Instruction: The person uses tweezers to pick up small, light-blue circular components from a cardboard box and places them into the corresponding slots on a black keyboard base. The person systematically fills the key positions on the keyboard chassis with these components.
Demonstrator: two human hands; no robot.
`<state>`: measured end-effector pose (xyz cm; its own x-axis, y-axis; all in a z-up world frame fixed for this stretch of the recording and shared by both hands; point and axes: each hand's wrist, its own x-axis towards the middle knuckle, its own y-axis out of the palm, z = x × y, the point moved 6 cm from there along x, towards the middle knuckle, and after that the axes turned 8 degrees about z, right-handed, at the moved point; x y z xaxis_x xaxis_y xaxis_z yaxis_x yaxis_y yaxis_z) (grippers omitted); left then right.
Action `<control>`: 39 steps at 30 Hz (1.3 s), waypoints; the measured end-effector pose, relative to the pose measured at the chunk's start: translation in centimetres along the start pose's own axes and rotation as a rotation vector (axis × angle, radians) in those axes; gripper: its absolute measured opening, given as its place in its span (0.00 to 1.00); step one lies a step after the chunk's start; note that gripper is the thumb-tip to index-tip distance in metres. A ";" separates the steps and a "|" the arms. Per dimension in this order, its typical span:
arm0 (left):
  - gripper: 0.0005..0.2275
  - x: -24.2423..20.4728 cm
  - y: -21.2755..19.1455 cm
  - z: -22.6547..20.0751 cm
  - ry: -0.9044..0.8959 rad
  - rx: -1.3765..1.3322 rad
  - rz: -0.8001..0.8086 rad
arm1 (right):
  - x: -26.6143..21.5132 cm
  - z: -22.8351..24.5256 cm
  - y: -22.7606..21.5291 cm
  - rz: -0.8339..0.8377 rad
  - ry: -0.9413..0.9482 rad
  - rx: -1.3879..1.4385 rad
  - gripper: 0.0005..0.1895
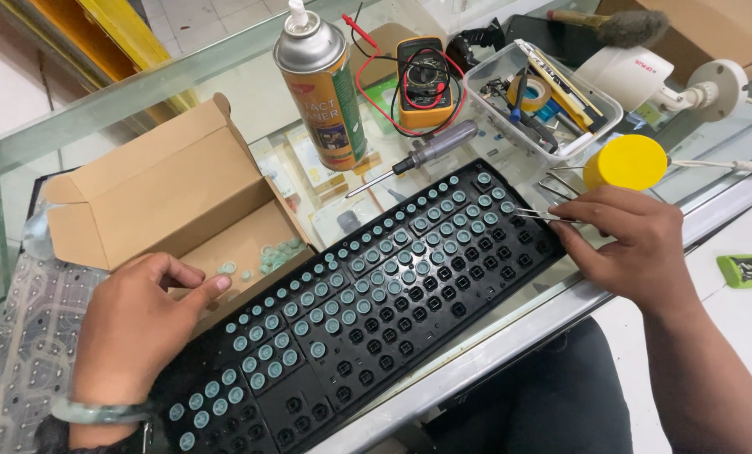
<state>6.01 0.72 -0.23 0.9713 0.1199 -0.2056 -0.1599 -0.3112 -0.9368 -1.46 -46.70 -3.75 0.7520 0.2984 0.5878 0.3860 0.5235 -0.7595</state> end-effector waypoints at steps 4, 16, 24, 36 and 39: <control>0.13 -0.2 0.0 0.0 -0.005 0.005 0.000 | 0.1 0.1 0.0 -0.009 0.002 -0.024 0.03; 0.13 0.0 0.1 0.0 0.044 -0.018 -0.015 | -0.5 -0.4 0.2 -0.012 0.011 -0.025 0.05; 0.13 -0.1 0.1 -0.6 0.110 -0.016 -0.019 | -0.5 -0.6 -0.1 -0.026 0.057 0.002 0.06; 0.14 -0.1 0.2 -0.9 0.085 0.019 0.021 | -0.6 -0.7 -0.3 -0.076 0.123 -0.027 0.04; 0.14 -0.4 0.0 -1.1 0.061 -0.013 0.025 | -0.5 -0.7 -0.3 -0.058 0.122 -0.029 0.04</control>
<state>5.82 -0.39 0.15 0.9760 0.0541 -0.2111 -0.1826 -0.3257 -0.9277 -1.60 -47.59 -4.04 0.7868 0.1681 0.5940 0.4444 0.5136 -0.7340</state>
